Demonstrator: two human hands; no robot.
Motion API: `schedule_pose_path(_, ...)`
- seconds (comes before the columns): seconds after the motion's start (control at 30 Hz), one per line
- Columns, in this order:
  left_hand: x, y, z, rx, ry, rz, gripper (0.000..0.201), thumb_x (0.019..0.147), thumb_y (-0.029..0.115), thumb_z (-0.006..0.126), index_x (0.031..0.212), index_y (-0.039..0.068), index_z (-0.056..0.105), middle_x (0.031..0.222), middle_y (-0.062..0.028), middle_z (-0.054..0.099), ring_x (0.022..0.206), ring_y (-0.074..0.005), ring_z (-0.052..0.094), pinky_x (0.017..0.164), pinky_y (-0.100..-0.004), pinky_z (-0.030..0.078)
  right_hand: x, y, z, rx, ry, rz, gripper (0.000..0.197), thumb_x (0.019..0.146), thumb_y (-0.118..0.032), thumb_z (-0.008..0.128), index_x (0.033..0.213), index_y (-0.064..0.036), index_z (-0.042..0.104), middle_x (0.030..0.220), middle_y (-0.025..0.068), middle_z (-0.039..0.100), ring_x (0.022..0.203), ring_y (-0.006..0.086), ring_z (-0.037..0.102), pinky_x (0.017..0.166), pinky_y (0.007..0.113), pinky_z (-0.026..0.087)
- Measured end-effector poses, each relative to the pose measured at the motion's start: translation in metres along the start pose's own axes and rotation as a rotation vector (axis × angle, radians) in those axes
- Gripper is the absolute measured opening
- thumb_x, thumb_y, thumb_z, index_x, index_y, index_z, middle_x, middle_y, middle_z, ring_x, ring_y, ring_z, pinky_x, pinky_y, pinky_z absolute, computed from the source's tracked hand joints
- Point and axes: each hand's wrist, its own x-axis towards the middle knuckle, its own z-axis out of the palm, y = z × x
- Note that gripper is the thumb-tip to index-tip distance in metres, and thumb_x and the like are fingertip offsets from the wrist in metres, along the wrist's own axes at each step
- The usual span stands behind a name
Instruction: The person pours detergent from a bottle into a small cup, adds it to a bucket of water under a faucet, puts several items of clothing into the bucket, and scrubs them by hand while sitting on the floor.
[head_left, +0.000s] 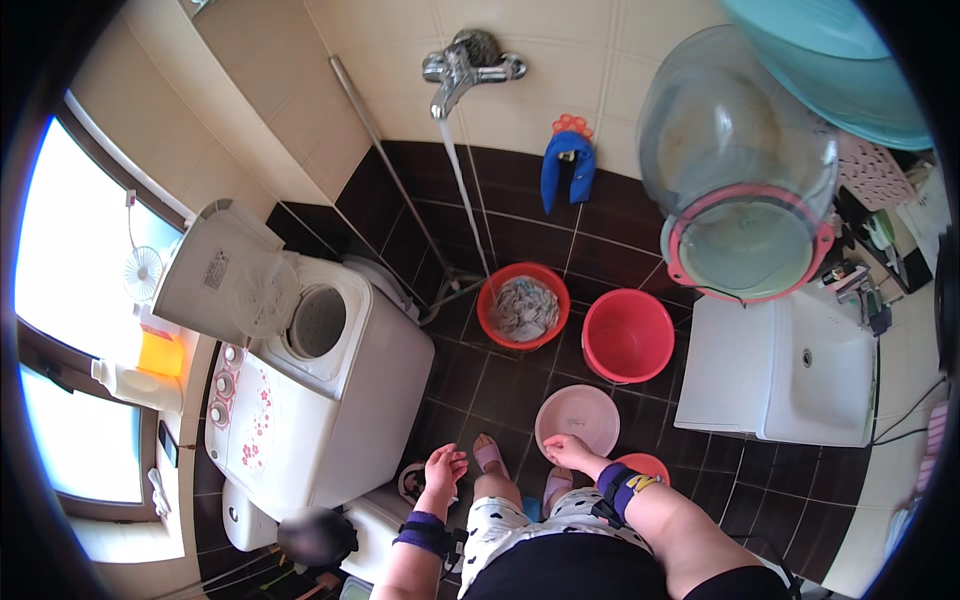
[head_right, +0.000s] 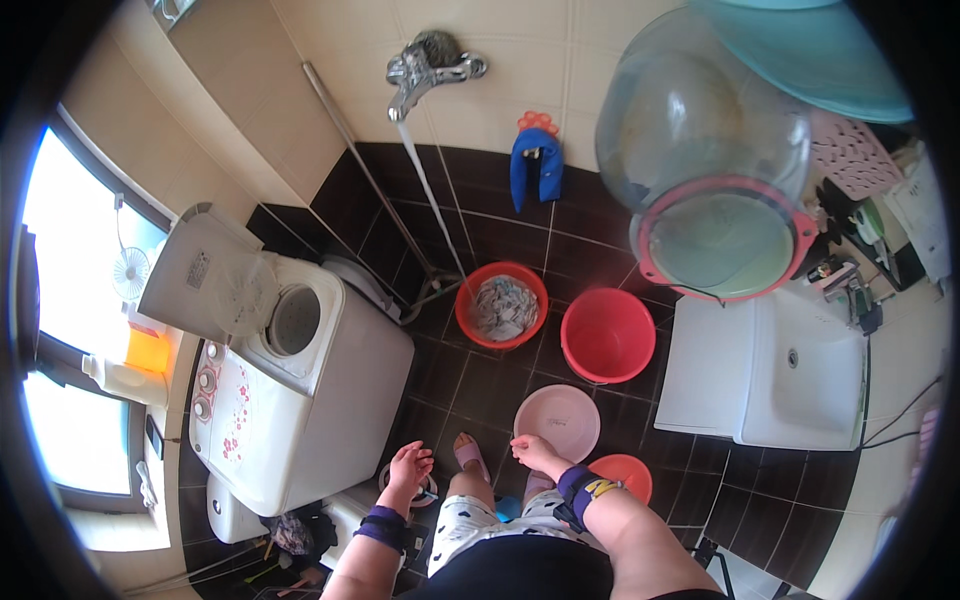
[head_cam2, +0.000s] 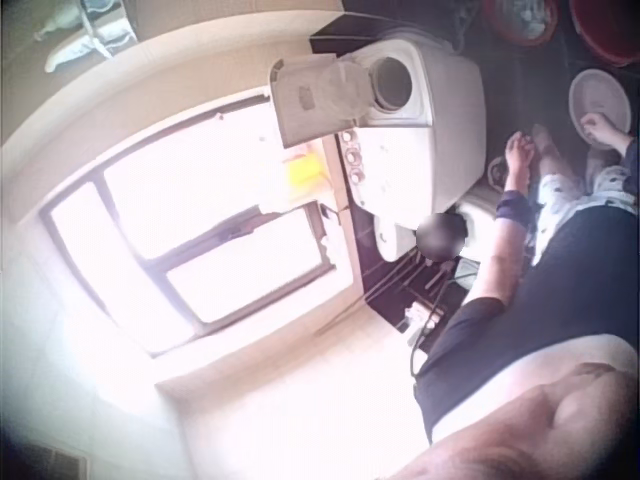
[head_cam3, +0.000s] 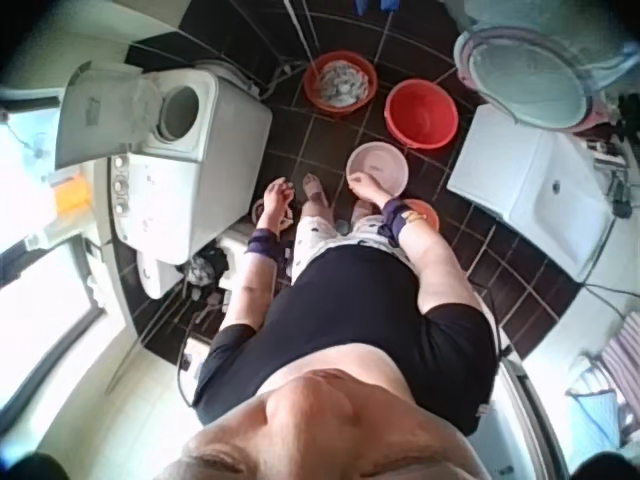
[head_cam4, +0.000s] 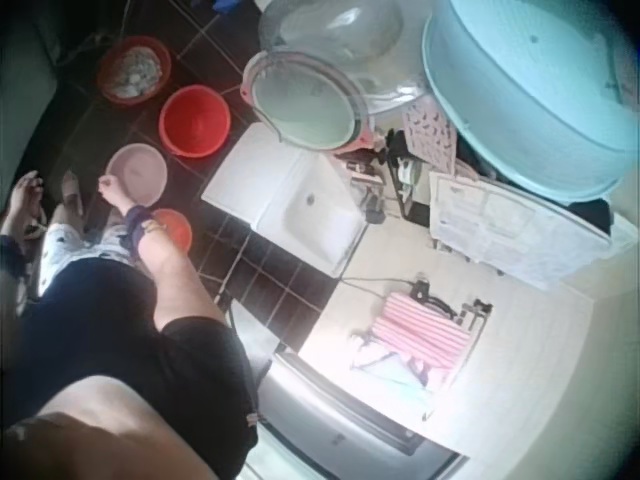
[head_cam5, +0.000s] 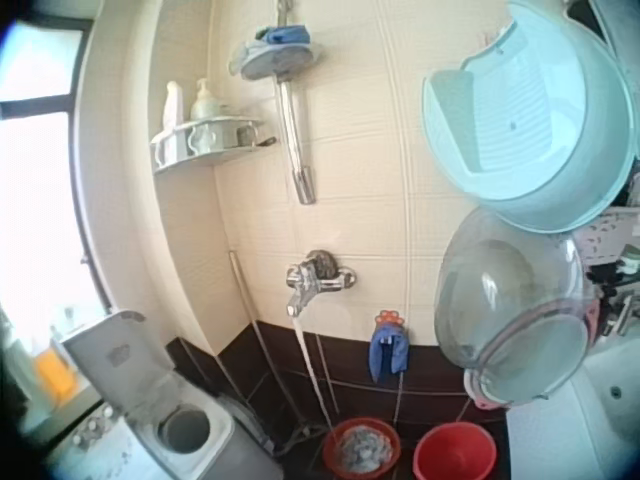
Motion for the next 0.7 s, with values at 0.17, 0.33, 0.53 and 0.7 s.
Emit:
schedule_pose_path(0.17, -0.001, 0.051, 0.048, 0.145, -0.18, 0.041, 0.015, 0.092, 0.015, 0.051, 0.104, 0.009, 0.057, 0.083, -0.0046, 0.064, 0.067, -0.0133, 0.061, 0.06, -0.027, 0.052, -0.003, -0.037, -0.024, 0.015, 0.106, -0.086, 0.027, 0.087, -0.016, 0.055, 0.111, -0.0042, 0.06, 0.089, 0.0063, 0.067, 0.071, 0.0134, 0.063, 0.064, 0.026, 0.051)
schedule_pose_path(0.33, 0.015, 0.147, 0.092, 0.334, -0.358, 0.169, 0.018, 0.092, 0.015, 0.049, 0.108, 0.008, 0.056, 0.09, -0.005, 0.065, 0.07, -0.0112, 0.061, 0.063, -0.0231, 0.049, 0.01, -0.116, -0.041, 0.074, 0.167, -0.118, 0.028, 0.086, -0.017, 0.057, 0.112, -0.0049, 0.061, 0.087, 0.0053, 0.067, 0.068, 0.0106, 0.061, 0.058, 0.026, 0.049)
schedule_pose_path(0.53, 0.029, 0.303, 0.162, 0.504, -0.65, 0.672, 0.024, 0.092, 0.011, 0.05, 0.115, 0.003, 0.054, 0.096, -0.0056, 0.065, 0.082, -0.0112, 0.061, 0.071, -0.0227, 0.047, 0.035, -0.3, -0.089, -0.049, 0.388, -0.568, 0.026, 0.09, -0.015, 0.055, 0.114, -0.0043, 0.058, 0.086, 0.0021, 0.063, 0.071, 0.0086, 0.058, 0.063, 0.025, 0.048)
schedule_pose_path(0.7, 0.012, 0.43, 0.224, 0.634, -0.702, 1.184, 0.031, 0.089, 0.005, 0.052, 0.12, 0.0, 0.051, 0.105, -0.0113, 0.064, 0.097, -0.0165, 0.061, 0.082, -0.0275, 0.048, 0.022, -0.48, -0.121, -0.224, 0.729, -0.906, 0.029, 0.085, -0.015, 0.06, 0.111, -0.0029, 0.057, 0.097, 0.0114, 0.063, 0.082, 0.021, 0.063, 0.074, 0.032, 0.05)
